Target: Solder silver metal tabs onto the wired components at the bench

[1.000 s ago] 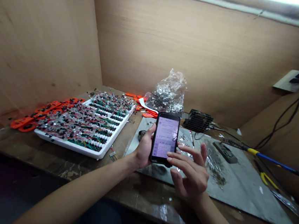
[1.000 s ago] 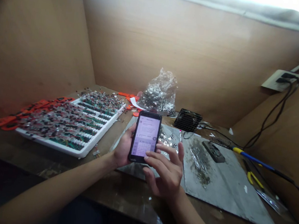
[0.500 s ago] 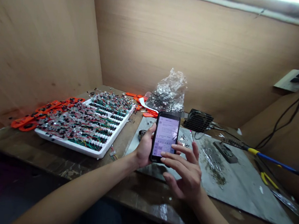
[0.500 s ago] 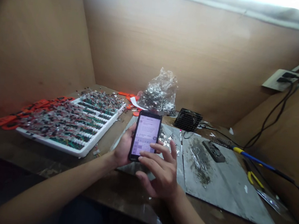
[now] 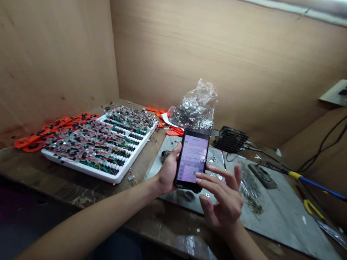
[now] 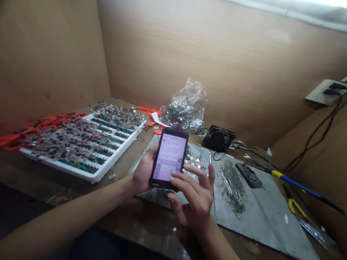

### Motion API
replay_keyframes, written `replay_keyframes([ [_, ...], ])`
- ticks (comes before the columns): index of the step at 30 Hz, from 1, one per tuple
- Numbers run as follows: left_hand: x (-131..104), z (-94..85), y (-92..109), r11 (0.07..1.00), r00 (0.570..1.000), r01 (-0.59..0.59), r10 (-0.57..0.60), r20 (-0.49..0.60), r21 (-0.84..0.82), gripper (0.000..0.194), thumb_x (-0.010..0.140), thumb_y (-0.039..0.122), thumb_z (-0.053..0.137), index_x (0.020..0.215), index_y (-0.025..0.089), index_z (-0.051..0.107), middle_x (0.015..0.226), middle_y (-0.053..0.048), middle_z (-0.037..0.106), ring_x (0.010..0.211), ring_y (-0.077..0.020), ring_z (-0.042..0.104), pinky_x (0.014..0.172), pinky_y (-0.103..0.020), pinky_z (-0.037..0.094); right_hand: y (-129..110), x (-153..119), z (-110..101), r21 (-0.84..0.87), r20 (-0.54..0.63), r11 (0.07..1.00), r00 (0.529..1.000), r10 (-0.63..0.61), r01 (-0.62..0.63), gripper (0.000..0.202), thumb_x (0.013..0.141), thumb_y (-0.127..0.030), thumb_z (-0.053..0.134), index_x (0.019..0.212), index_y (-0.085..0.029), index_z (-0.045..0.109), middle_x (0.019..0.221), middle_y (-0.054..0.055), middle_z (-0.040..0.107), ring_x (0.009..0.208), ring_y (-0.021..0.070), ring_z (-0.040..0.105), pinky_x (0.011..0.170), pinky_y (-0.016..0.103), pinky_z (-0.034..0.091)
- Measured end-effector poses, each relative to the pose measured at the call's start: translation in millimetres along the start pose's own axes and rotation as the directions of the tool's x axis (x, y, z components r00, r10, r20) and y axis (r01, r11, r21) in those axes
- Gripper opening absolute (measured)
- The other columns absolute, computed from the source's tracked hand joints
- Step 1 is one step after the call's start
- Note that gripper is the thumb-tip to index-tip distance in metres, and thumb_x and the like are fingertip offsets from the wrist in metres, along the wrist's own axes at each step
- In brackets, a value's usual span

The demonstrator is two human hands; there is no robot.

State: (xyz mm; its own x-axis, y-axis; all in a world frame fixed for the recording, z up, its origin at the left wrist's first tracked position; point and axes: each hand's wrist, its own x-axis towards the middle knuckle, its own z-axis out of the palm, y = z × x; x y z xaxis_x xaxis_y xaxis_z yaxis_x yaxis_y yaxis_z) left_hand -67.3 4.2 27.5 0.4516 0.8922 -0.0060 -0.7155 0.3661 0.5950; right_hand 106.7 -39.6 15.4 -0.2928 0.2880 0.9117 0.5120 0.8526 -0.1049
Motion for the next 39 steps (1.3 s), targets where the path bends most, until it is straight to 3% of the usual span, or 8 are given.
replay_keyframes([
  [3,-1.1,2.5,0.6,1.000,1.000,0.024,-0.024,0.013,0.009,0.072,0.106,0.061,0.031,0.137,0.007,0.067,0.117,-0.020,0.078,0.112,-0.0323,0.074,0.106,-0.045,0.052,-0.7,-0.5,-0.3,0.011,-0.003,1.000,1.000,-0.024,0.024,0.023,0.096,-0.025,0.059,0.111,-0.020,0.074,0.108,0.007,0.082,0.120,0.0313,0.066,0.128,0.064,0.015],
  [6,-0.9,2.7,-0.1,0.999,0.998,0.040,-0.041,0.042,0.007,0.076,0.106,0.063,0.028,0.139,0.006,0.066,0.119,-0.021,0.077,0.111,-0.0329,0.074,0.104,-0.045,0.053,-2.4,-0.1,1.8,0.034,0.076,0.997,0.995,-0.067,0.064,0.028,0.097,-0.031,0.059,0.118,-0.019,0.072,0.116,0.008,0.080,0.126,0.0308,0.062,0.129,0.059,0.017],
  [14,0.9,-3.9,-2.6,0.999,0.998,0.036,-0.037,0.046,0.017,0.073,0.102,0.065,0.043,0.139,0.007,0.066,0.116,-0.021,0.078,0.107,-0.0317,0.075,0.100,-0.041,0.055,-5.0,2.4,8.2,0.039,0.212,0.997,0.974,-0.077,0.070,0.044,0.097,-0.038,0.060,0.135,-0.016,0.064,0.136,0.011,0.072,0.142,0.0337,0.051,0.129,0.059,0.015],
  [17,0.4,-3.1,-3.2,0.999,0.998,0.044,-0.045,0.051,0.019,0.073,0.102,0.065,0.042,0.137,0.006,0.067,0.115,-0.021,0.078,0.106,-0.0316,0.075,0.100,-0.041,0.055,-5.0,1.6,7.0,0.041,0.197,0.996,0.977,-0.082,0.075,0.043,0.097,-0.037,0.060,0.134,-0.016,0.065,0.134,0.010,0.073,0.141,0.0338,0.052,0.129,0.059,0.014],
  [23,-0.2,0.1,-3.3,0.999,0.994,0.039,-0.038,0.099,-0.011,0.069,0.102,0.063,0.044,0.139,0.009,0.066,0.122,-0.020,0.077,0.111,-0.0329,0.074,0.103,-0.044,0.053,-5.1,-0.5,3.4,0.053,0.081,0.997,0.995,-0.055,0.051,0.024,0.096,-0.029,0.060,0.113,-0.020,0.073,0.111,0.006,0.081,0.126,0.0308,0.063,0.130,0.059,0.014],
  [31,0.8,-0.6,-4.0,0.999,0.995,0.043,-0.046,0.089,0.029,0.074,0.099,0.068,0.045,0.136,0.008,0.067,0.120,-0.021,0.077,0.109,-0.0325,0.074,0.102,-0.043,0.054,-4.7,0.6,4.5,0.059,0.095,0.996,0.993,-0.065,0.059,0.028,0.097,-0.031,0.059,0.118,-0.019,0.072,0.116,0.007,0.080,0.128,0.0305,0.062,0.130,0.059,0.015],
  [39,-0.2,-2.3,-4.2,0.998,0.998,0.047,-0.049,0.042,0.048,0.070,0.100,0.066,0.047,0.132,0.008,0.070,0.110,-0.020,0.080,0.104,-0.0315,0.076,0.097,-0.041,0.056,-4.6,0.7,8.9,0.040,0.216,0.997,0.973,-0.079,0.072,0.044,0.095,-0.037,0.063,0.135,-0.019,0.064,0.137,0.009,0.072,0.143,0.0328,0.050,0.130,0.058,0.015],
])
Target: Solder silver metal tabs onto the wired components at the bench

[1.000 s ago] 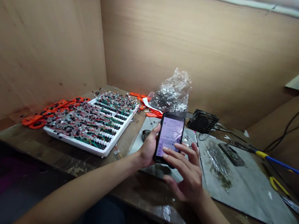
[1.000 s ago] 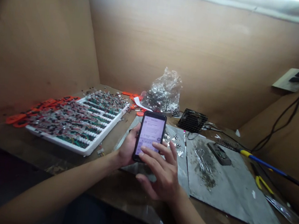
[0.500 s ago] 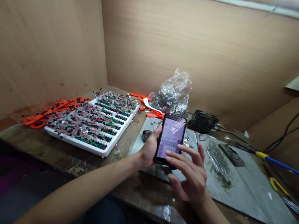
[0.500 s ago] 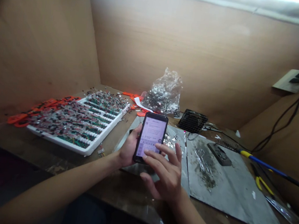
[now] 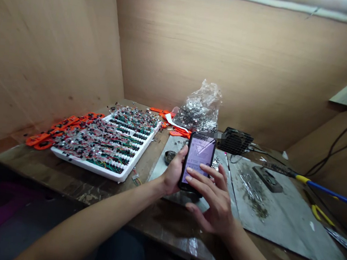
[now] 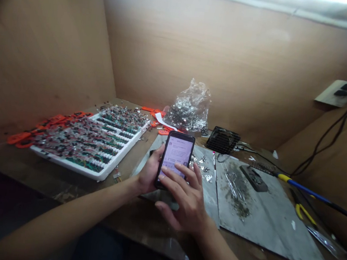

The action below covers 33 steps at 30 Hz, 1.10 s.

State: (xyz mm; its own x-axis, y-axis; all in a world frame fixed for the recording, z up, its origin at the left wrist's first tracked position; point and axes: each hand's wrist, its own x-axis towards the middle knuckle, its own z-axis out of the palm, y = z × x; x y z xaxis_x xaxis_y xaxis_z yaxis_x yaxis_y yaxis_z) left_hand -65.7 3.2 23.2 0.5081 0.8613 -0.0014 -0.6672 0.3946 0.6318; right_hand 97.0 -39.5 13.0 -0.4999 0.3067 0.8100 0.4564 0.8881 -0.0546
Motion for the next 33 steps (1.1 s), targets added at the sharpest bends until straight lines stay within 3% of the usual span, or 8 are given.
replay_keyframes([
  [5,1.1,0.3,0.0,1.000,0.999,-0.024,0.024,0.031,-0.002,0.069,0.099,0.065,0.051,0.133,0.009,0.071,0.113,-0.019,0.079,0.105,-0.0313,0.075,0.098,-0.040,0.056,0.6,0.3,1.1,-0.006,0.020,1.000,1.000,0.003,-0.003,0.048,0.096,-0.039,0.062,0.139,-0.017,0.061,0.139,0.010,0.071,0.146,0.0332,0.048,0.130,0.058,0.013],
  [14,-1.2,4.7,2.7,1.000,0.998,-0.029,0.029,0.053,-0.009,0.074,0.097,0.069,0.050,0.136,0.008,0.068,0.120,-0.021,0.077,0.110,-0.0340,0.074,0.101,-0.044,0.055,0.6,-1.1,-5.2,-0.008,-0.110,1.000,0.994,-0.010,0.009,0.033,0.095,-0.032,0.060,0.123,-0.019,0.070,0.118,0.007,0.079,0.127,0.0300,0.061,0.131,0.056,0.016],
  [23,0.6,5.1,3.4,0.994,1.000,-0.016,0.016,-0.004,-0.108,0.068,0.105,0.059,0.037,0.141,0.009,0.065,0.121,-0.020,0.077,0.110,-0.0333,0.074,0.104,-0.046,0.053,-0.3,-2.5,-5.5,0.001,-0.203,0.998,0.977,0.067,-0.068,0.020,0.090,-0.019,0.065,0.108,-0.023,0.074,0.102,0.003,0.081,0.113,0.0285,0.069,0.129,0.060,0.018],
  [29,0.5,2.5,3.2,0.994,1.000,-0.028,0.028,0.000,-0.105,0.066,0.102,0.060,0.046,0.142,0.010,0.064,0.121,-0.019,0.078,0.110,-0.0333,0.074,0.105,-0.045,0.053,-0.1,-3.0,-3.0,-0.029,-0.243,0.990,0.962,0.125,-0.136,0.022,0.092,-0.019,0.064,0.110,-0.026,0.074,0.104,0.001,0.082,0.117,0.0297,0.069,0.129,0.064,0.016],
  [33,0.0,2.5,4.1,0.996,0.999,-0.036,0.033,-0.031,-0.087,0.066,0.104,0.059,0.042,0.143,0.009,0.064,0.119,-0.019,0.078,0.110,-0.0324,0.075,0.105,-0.045,0.053,0.9,-2.4,-2.6,-0.043,-0.230,0.984,0.960,0.158,-0.173,0.022,0.092,-0.018,0.064,0.111,-0.026,0.073,0.106,0.002,0.082,0.118,0.0295,0.068,0.128,0.064,0.015],
])
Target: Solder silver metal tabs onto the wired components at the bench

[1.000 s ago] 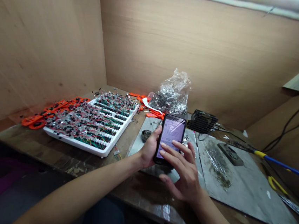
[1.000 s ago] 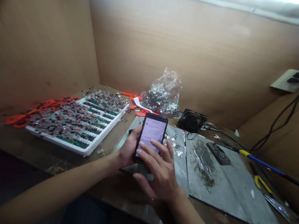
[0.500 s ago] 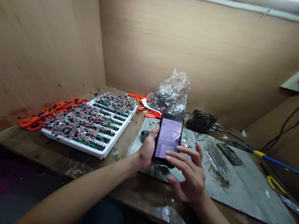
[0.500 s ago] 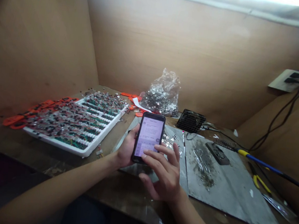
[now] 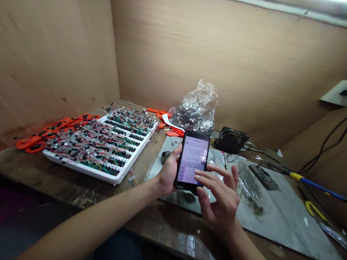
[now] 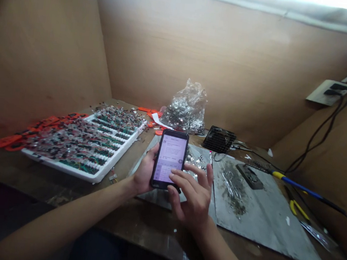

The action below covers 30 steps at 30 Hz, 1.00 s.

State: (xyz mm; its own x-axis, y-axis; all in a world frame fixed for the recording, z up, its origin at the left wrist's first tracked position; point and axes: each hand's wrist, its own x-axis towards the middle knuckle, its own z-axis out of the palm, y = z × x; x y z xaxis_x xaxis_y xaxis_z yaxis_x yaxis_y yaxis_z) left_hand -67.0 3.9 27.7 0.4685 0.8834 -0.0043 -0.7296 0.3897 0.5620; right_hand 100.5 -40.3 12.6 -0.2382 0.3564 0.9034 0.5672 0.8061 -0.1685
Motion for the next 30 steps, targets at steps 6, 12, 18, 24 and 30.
replay_keyframes([
  [6,-1.5,2.1,0.6,0.999,1.000,0.030,-0.029,-0.011,0.034,0.072,0.106,0.062,0.034,0.140,0.006,0.065,0.116,-0.020,0.079,0.109,-0.0327,0.075,0.105,-0.045,0.053,-1.1,0.7,-1.1,0.074,0.043,0.992,0.993,-0.107,0.104,0.023,0.090,-0.023,0.064,0.111,-0.026,0.074,0.106,0.001,0.082,0.117,0.0291,0.068,0.130,0.059,0.019],
  [12,-1.7,2.3,1.1,0.999,0.999,0.032,-0.032,0.035,0.012,0.070,0.103,0.063,0.041,0.140,0.008,0.065,0.121,-0.020,0.077,0.110,-0.0341,0.074,0.105,-0.046,0.053,2.0,-1.6,-1.7,0.030,0.003,0.998,0.999,-0.053,0.052,0.019,0.091,-0.021,0.065,0.106,-0.026,0.075,0.103,0.001,0.082,0.116,0.0300,0.069,0.128,0.064,0.016],
  [18,-1.4,2.6,0.0,0.999,0.999,0.030,-0.030,0.017,0.022,0.071,0.104,0.063,0.039,0.141,0.008,0.065,0.120,-0.021,0.077,0.109,-0.0334,0.075,0.104,-0.046,0.054,1.9,-0.9,-2.5,0.068,0.034,0.991,0.992,-0.122,0.119,0.023,0.091,-0.022,0.063,0.111,-0.023,0.074,0.108,0.004,0.082,0.119,0.0301,0.067,0.129,0.061,0.017],
  [24,-2.4,1.3,0.4,0.998,0.999,0.045,-0.045,0.015,0.049,0.074,0.103,0.065,0.037,0.140,0.007,0.065,0.118,-0.021,0.078,0.108,-0.0329,0.075,0.103,-0.045,0.054,-1.5,1.2,0.8,0.095,0.115,0.988,0.984,-0.136,0.126,0.029,0.091,-0.028,0.064,0.118,-0.024,0.073,0.115,0.002,0.081,0.125,0.0293,0.063,0.130,0.057,0.019],
  [30,-2.6,4.2,1.6,0.996,0.999,0.043,-0.041,-0.022,0.074,0.076,0.106,0.063,0.029,0.136,0.005,0.067,0.115,-0.022,0.078,0.106,-0.0320,0.075,0.103,-0.044,0.054,-1.6,2.2,1.2,0.074,0.103,0.991,0.988,-0.117,0.110,0.027,0.094,-0.029,0.062,0.118,-0.022,0.072,0.118,0.005,0.080,0.129,0.0300,0.062,0.130,0.059,0.014],
])
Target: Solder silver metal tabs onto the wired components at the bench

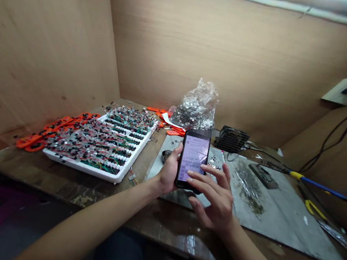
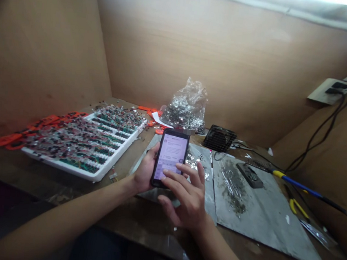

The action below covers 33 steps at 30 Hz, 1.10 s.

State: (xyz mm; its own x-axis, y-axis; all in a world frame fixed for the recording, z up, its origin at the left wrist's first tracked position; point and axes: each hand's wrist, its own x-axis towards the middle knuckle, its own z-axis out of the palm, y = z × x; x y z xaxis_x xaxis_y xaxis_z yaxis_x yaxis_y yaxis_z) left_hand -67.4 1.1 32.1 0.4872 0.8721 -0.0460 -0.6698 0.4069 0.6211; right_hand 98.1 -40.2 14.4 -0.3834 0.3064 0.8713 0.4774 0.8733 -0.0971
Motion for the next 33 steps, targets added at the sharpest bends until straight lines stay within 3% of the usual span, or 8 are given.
replay_keyframes([
  [12,3,-2.0,-3,0.996,0.998,-0.045,0.048,0.039,-0.081,0.067,0.106,0.058,0.035,0.143,0.010,0.063,0.123,-0.019,0.077,0.109,-0.0326,0.074,0.105,-0.045,0.052,7,-5,-6,-0.036,-0.099,0.998,0.994,0.048,-0.052,0.014,0.093,-0.021,0.063,0.101,-0.023,0.074,0.100,0.003,0.082,0.113,0.0298,0.069,0.127,0.066,0.014],
  [15,4,-1.7,-2,0.997,0.999,-0.040,0.042,0.030,-0.072,0.067,0.106,0.058,0.034,0.143,0.010,0.064,0.122,-0.019,0.077,0.110,-0.0323,0.074,0.104,-0.045,0.053,6,-4,-6,-0.028,-0.088,0.999,0.996,0.034,-0.037,0.019,0.093,-0.022,0.062,0.107,-0.022,0.074,0.105,0.004,0.081,0.116,0.0304,0.067,0.127,0.065,0.016],
  [19,3,-0.8,-2,0.998,0.999,-0.021,0.022,0.030,-0.051,0.071,0.106,0.060,0.032,0.141,0.007,0.065,0.120,-0.021,0.077,0.108,-0.0323,0.074,0.101,-0.044,0.054,4,-4,-3,-0.005,0.032,0.999,0.999,-0.031,0.031,0.032,0.091,-0.027,0.066,0.123,-0.020,0.070,0.122,0.007,0.078,0.129,0.0317,0.060,0.126,0.060,0.023],
  [25,3,-2.3,-4,1.000,0.999,-0.006,0.007,0.048,-0.028,0.068,0.104,0.061,0.042,0.136,0.008,0.069,0.114,-0.020,0.078,0.102,-0.0305,0.076,0.095,-0.039,0.057,2,-1,3,-0.007,0.136,0.999,0.990,-0.042,0.043,0.049,0.092,-0.034,0.068,0.138,-0.019,0.063,0.140,0.009,0.070,0.144,0.0333,0.049,0.129,0.059,0.017],
  [28,4,-3.5,-5,1.000,0.999,-0.014,0.015,0.037,-0.024,0.066,0.103,0.060,0.044,0.135,0.008,0.070,0.109,-0.019,0.080,0.100,-0.0298,0.076,0.095,-0.039,0.057,2,0,3,-0.004,0.140,0.999,0.989,-0.041,0.042,0.048,0.094,-0.036,0.066,0.138,-0.018,0.062,0.140,0.009,0.070,0.145,0.0334,0.048,0.129,0.058,0.015],
  [33,3,-2.0,-4,0.999,0.999,-0.024,0.025,0.034,-0.031,0.066,0.104,0.060,0.042,0.135,0.008,0.069,0.112,-0.019,0.079,0.103,-0.0305,0.076,0.099,-0.041,0.056,3,-1,-1,-0.004,0.034,0.999,0.998,-0.048,0.048,0.037,0.095,-0.031,0.062,0.129,-0.018,0.068,0.127,0.009,0.076,0.133,0.0316,0.057,0.129,0.059,0.015],
])
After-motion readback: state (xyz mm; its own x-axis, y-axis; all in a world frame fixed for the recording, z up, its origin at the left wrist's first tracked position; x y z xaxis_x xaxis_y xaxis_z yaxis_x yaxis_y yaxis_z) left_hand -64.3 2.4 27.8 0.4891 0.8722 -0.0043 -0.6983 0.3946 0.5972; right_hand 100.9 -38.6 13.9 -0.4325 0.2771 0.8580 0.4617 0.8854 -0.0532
